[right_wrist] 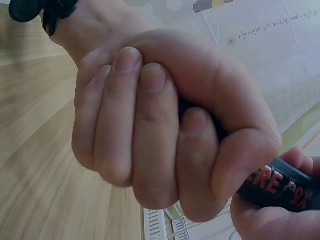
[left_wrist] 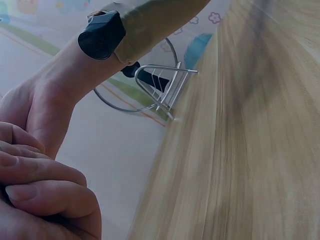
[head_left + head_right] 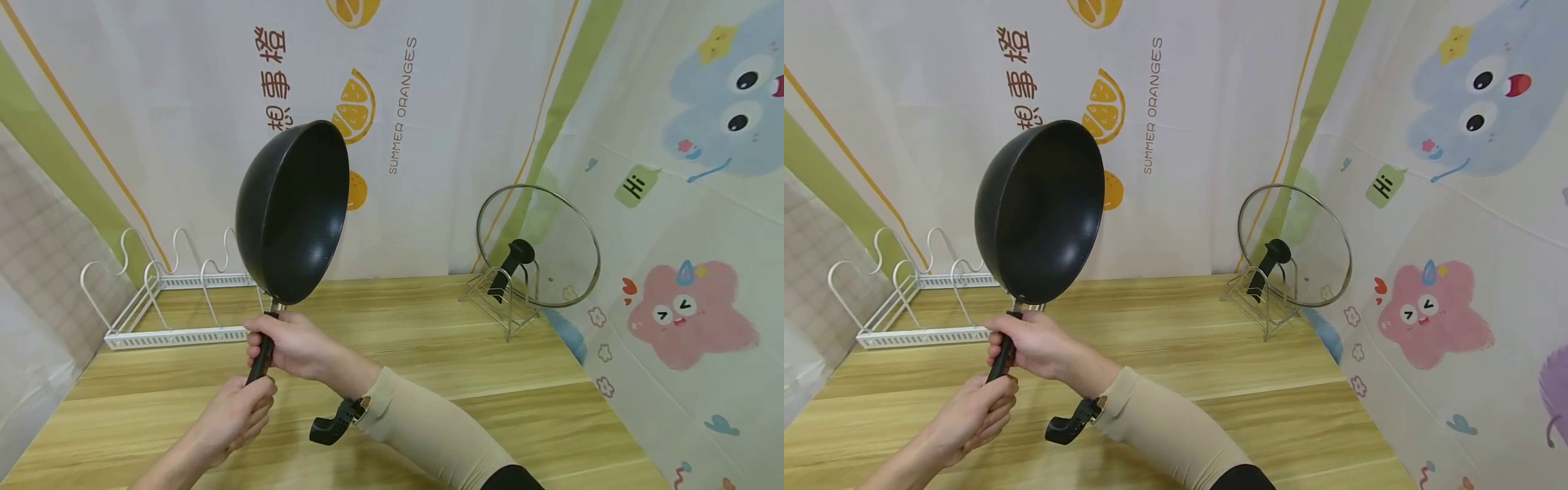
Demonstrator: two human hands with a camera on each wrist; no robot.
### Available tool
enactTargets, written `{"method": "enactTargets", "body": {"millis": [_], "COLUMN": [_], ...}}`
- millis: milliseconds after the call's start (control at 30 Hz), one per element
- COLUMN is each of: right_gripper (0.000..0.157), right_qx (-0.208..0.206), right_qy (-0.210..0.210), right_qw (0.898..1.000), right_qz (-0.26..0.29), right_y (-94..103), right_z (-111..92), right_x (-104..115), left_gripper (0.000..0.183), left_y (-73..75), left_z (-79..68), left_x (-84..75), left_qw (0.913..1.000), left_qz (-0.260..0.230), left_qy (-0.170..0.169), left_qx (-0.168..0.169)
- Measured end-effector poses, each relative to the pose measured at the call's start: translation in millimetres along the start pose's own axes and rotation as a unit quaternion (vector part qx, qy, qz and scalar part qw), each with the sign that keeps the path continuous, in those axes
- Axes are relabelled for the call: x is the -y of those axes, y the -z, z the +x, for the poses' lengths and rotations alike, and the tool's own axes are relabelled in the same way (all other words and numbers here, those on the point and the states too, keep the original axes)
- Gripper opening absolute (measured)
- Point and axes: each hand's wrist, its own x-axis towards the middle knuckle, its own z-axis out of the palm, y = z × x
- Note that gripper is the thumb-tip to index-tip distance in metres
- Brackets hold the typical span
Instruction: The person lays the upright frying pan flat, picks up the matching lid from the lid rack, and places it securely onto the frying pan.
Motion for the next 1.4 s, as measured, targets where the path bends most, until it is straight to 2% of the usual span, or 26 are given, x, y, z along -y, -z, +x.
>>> {"method": "enactTargets", "body": {"millis": [367, 567, 800, 1033, 1300, 1400], "right_gripper": [0.021, 0.017, 0.018, 0.024, 0.033, 0.035], "right_qx": [-0.017, -0.017, -0.006, 0.007, 0.050, 0.062], "right_qy": [0.006, 0.010, 0.012, 0.021, 0.034, 0.036], "right_qw": [1.000, 0.999, 0.999, 0.999, 0.997, 0.995], "right_qz": [0.019, 0.027, 0.038, 0.045, 0.054, 0.062], "right_y": [2.6, 5.0, 7.0, 8.2, 9.9, 10.6], "right_z": [-3.9, -4.7, -6.7, -9.5, -11.2, -11.0], "right_x": [-0.3, -1.3, -0.5, 2.3, 3.4, 3.6], "left_gripper": [0.048, 0.047, 0.044, 0.040, 0.036, 0.035], "left_y": [1.1, 1.3, 3.2, 2.9, 2.1, 1.3], "left_z": [1.0, 1.9, 3.0, 4.1, 3.6, 3.5], "left_x": [-0.8, -0.1, 1.7, 1.0, -0.1, -0.4], "left_qw": [0.9991, 0.9970, 0.9890, 0.9817, 0.9753, 0.9686], "left_qz": [-0.015, -0.040, -0.076, -0.101, -0.113, -0.130], "left_qy": [-0.009, -0.017, -0.039, -0.047, -0.052, -0.066], "left_qx": [0.039, 0.064, 0.120, 0.154, 0.182, 0.201]}}
